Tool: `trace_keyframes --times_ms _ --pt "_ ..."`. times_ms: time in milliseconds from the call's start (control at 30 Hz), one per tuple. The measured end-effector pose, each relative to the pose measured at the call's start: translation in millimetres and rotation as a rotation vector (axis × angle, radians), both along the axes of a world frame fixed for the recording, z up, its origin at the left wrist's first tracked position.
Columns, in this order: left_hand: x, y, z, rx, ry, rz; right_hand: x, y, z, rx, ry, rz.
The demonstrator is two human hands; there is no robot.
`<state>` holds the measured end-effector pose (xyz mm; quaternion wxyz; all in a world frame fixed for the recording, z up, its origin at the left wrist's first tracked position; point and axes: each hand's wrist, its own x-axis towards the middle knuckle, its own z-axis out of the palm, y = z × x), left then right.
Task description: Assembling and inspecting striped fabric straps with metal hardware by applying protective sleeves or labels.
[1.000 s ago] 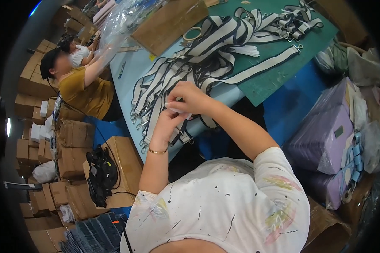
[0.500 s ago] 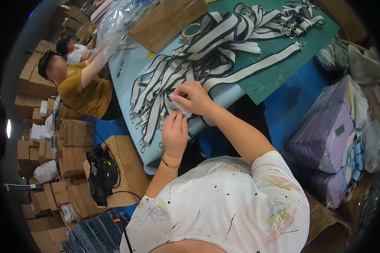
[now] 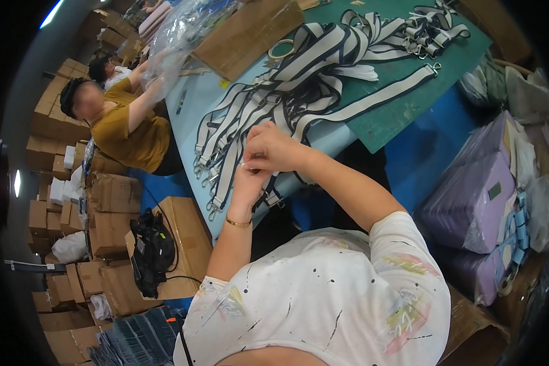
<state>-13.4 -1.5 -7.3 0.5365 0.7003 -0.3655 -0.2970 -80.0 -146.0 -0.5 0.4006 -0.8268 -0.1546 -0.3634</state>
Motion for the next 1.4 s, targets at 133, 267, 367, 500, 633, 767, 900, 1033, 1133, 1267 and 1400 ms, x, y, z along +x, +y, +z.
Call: trace_keyframes --times_ms 133,267,367,500,633,767,900,1033,1133,1267,1400 --pt "-3.6 -3.1 -11.3 0.039 -0.237 0.105 0.3 10.2 -12.0 0.233 0.051 -0.237" --pt "-6.1 2.7 -21.5 -0.112 -0.362 0.078 -5.8 11.9 -11.1 0.247 0.211 -0.226" --pt "-3.1 10.8 -19.1 -0.109 -0.274 -0.019 -19.2 12.3 2.9 0.295 0.355 -0.013" --pt "-4.3 13.1 -22.9 -0.275 -0.441 0.056 -28.3 10.2 9.5 0.292 0.396 0.035" --pt "-6.6 15.1 -26.9 -0.302 -0.174 0.207 -32.7 17.3 14.8 0.099 0.279 -0.117" --pt "-8.4 13.4 -28.5 -0.321 -0.194 0.233 -35.1 22.0 6.3 0.079 0.331 -0.271" --pt "-6.7 13.9 -31.3 -0.357 -0.171 0.159 -33.5 16.1 -5.0 0.074 0.449 -0.284" --pt "-2.0 14.1 -43.3 -0.291 0.025 0.109 -36.5 1.8 -10.4 0.373 0.583 -0.031" --pt "-1.4 13.5 -30.7 -0.151 -0.145 0.096 -35.6 11.9 -4.7 0.302 0.602 -0.171" --pt "-2.6 13.5 -23.8 -0.079 -0.226 0.042 -29.1 18.3 -20.3 0.236 0.443 -0.258" --pt "-9.7 15.5 -30.8 -0.28 -0.106 0.065 -29.9 24.5 -26.5 0.497 0.391 -0.292"
